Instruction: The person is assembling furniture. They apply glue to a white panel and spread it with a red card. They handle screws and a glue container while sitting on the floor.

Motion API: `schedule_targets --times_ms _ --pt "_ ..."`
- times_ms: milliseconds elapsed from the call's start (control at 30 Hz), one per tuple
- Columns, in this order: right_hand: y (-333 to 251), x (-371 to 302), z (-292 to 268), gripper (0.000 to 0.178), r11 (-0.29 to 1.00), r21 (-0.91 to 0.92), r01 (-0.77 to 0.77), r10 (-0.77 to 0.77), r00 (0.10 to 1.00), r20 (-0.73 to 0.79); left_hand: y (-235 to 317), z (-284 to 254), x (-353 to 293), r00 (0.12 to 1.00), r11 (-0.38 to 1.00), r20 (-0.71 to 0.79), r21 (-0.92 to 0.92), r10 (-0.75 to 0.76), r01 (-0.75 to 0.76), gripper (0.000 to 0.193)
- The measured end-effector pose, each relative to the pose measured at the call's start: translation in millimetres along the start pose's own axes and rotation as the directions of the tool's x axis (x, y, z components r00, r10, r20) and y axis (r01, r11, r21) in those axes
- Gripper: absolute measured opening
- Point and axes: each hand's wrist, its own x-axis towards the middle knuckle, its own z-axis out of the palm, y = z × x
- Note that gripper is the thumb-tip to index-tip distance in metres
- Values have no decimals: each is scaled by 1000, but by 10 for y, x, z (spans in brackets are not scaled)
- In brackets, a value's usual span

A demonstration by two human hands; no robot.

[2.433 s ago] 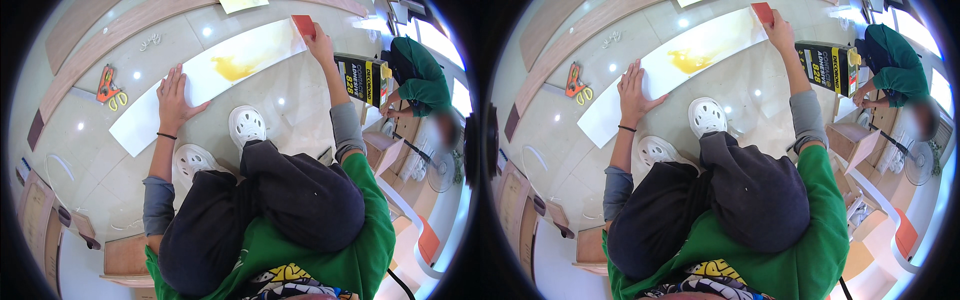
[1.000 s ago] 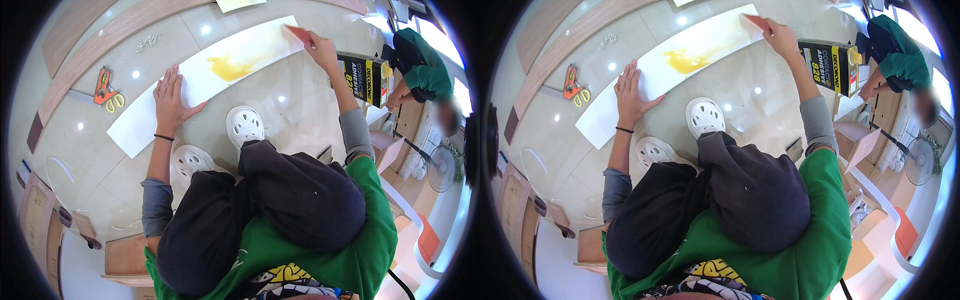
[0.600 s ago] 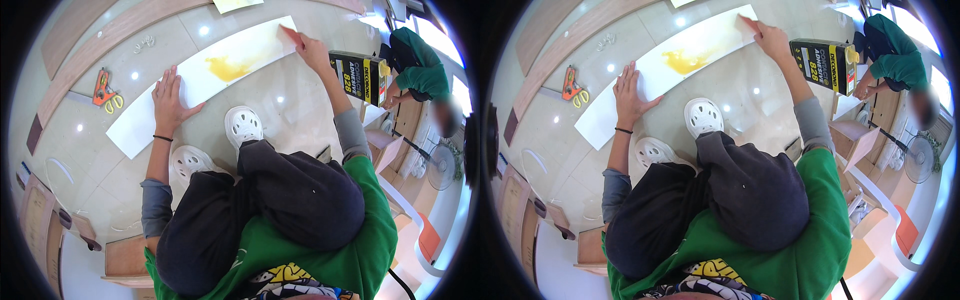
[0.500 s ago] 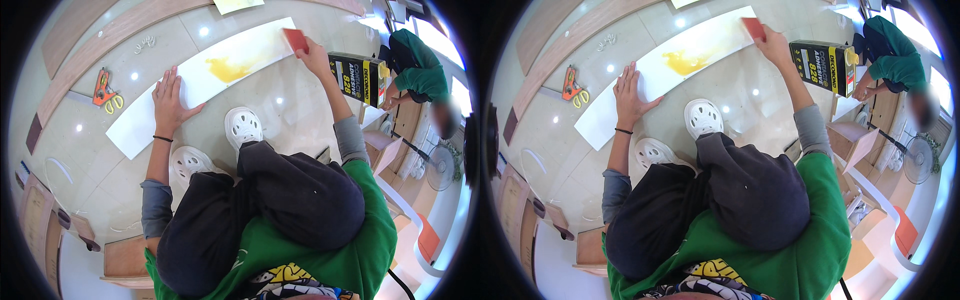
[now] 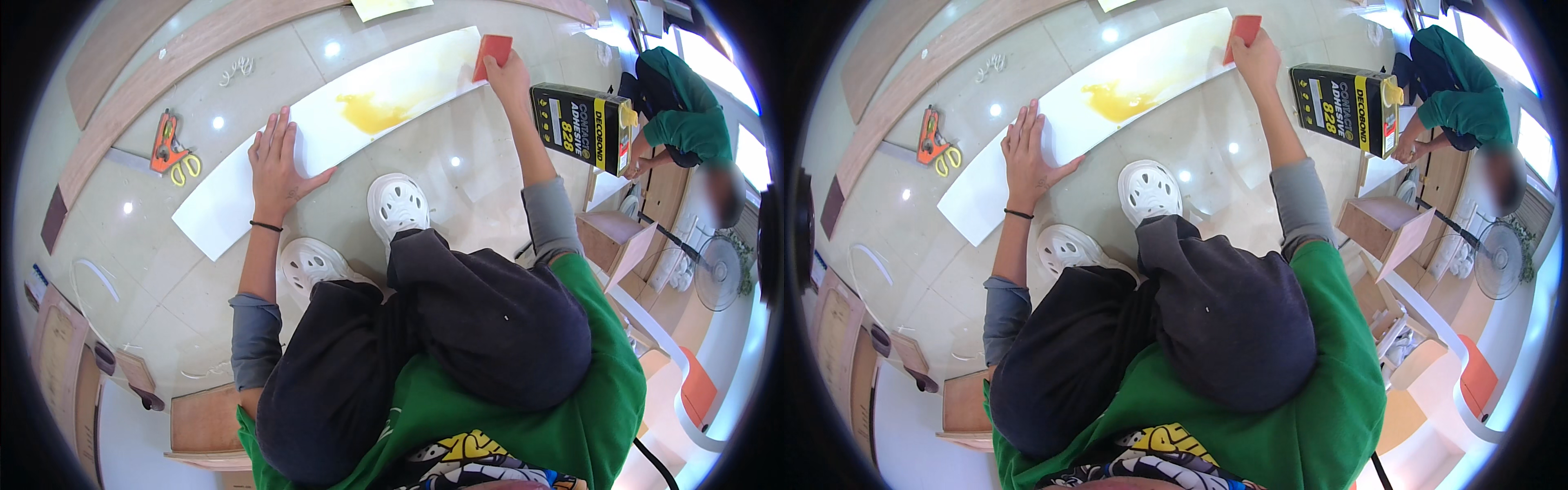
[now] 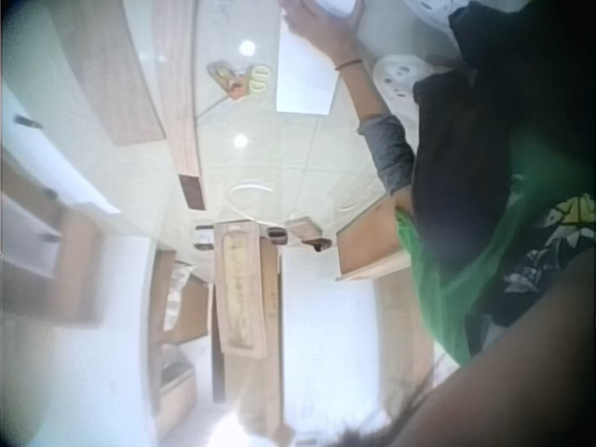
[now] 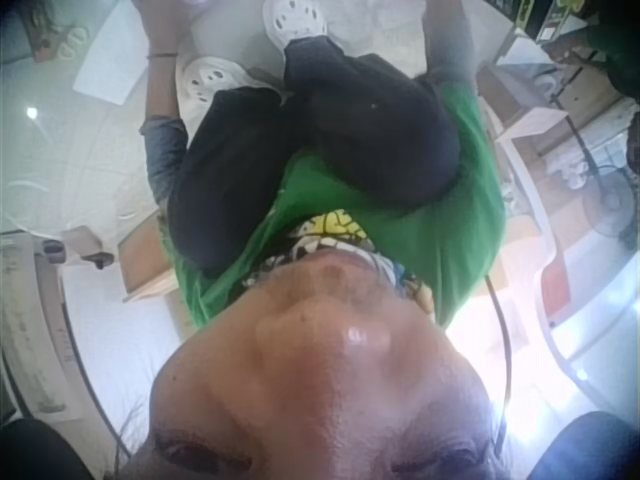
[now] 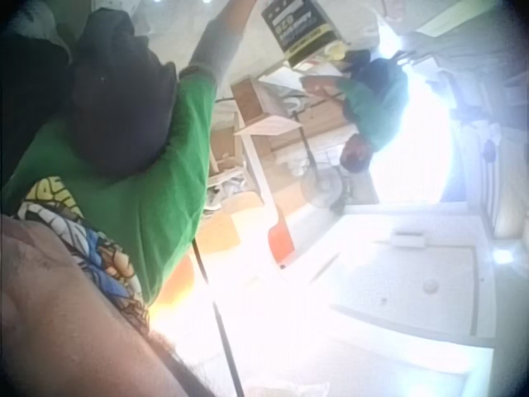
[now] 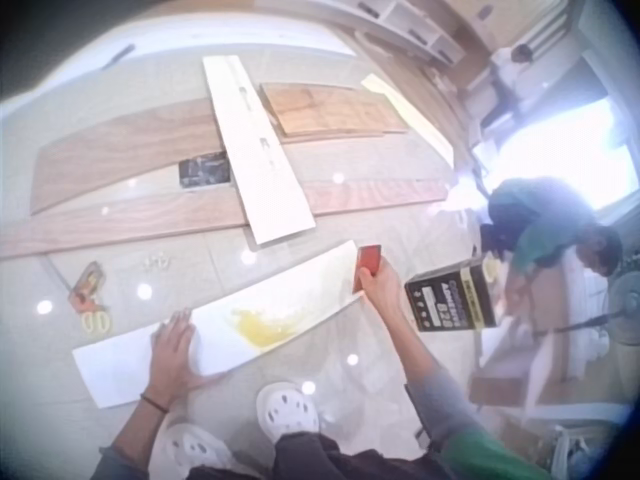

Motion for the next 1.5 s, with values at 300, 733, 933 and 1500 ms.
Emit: schedule_targets --times_ms 300,733,933,1500 --pt "-193 191 -96 33 979 -177 98 -82 992 93 9 -27 12 1000 999 17 29 -17 17 88" --pt "-135 150 -167 30 932 -277 233 -193 967 164 13 -41 15 1000 999 15 40 -11 11 89" --pt "-9 132 -269 34 932 -220 287 -242 948 207 22 -41 26 1000 999 21 35 -15 15 89" --pt "-636 -945 -368 39 759 22 651 -601 688 407 32 -50 12 1000 1000 -14 -21 0 0 85"
